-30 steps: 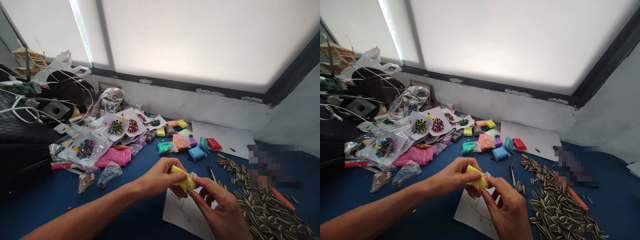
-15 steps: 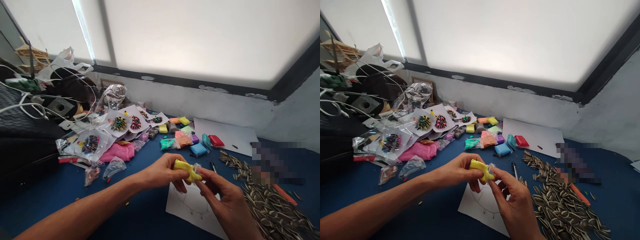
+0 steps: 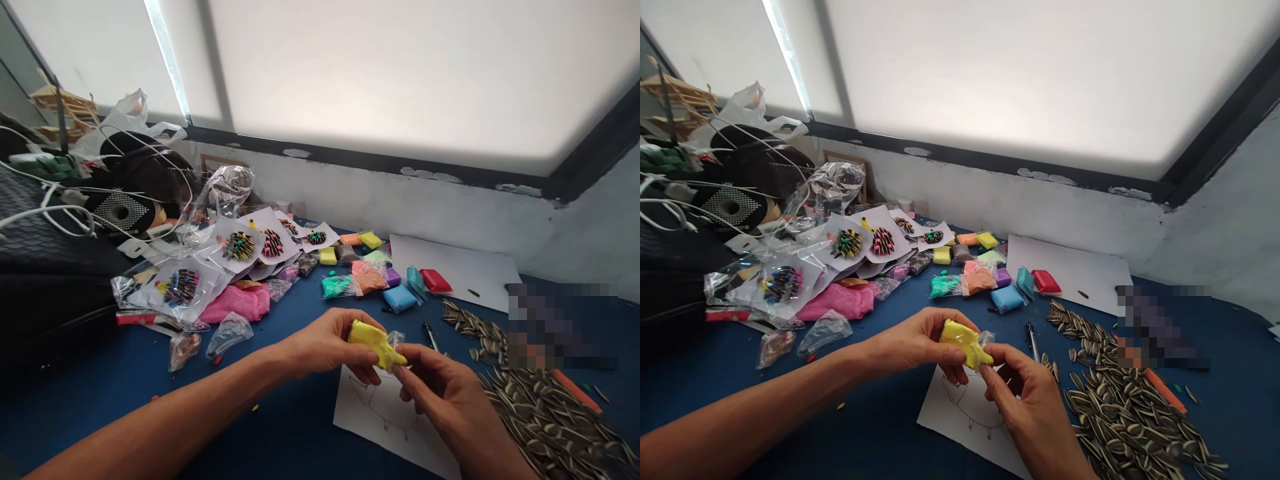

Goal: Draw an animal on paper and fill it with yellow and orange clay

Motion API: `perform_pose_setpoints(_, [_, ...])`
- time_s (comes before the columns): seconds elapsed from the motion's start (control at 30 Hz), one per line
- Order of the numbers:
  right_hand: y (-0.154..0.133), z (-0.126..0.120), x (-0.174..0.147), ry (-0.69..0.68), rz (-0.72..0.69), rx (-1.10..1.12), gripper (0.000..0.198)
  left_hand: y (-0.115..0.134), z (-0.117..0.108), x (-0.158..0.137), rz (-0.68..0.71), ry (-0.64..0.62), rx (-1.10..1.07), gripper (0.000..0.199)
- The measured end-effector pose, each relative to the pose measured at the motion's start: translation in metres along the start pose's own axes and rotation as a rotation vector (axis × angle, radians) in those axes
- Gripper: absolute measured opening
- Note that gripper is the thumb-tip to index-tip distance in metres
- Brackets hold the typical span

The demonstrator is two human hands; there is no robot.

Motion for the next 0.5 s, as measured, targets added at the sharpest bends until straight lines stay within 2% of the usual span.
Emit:
perform_pose_setpoints(0.27, [0.022,0.008,0.003,-0.05,0.029,0.023,0.027,-0.006,0.002,-0.001,-0.032,-0.014,0.103,0.048])
perform_pose_setpoints(0.5, [0.008,0.0,0.002,-0.011,0.039,0.038,0.034,-0.001,-0.003,0.001,0.028,0.071,0.08,0.052])
Point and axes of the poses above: each hand's wrist, its own x-axis towards the middle knuckle, its own z-axis out of the palm, y = z × x, the point moved 7 cm from there along x, towards the middle knuckle, and after that the axes turned 11 degrees about z, right-handed, at the moved point
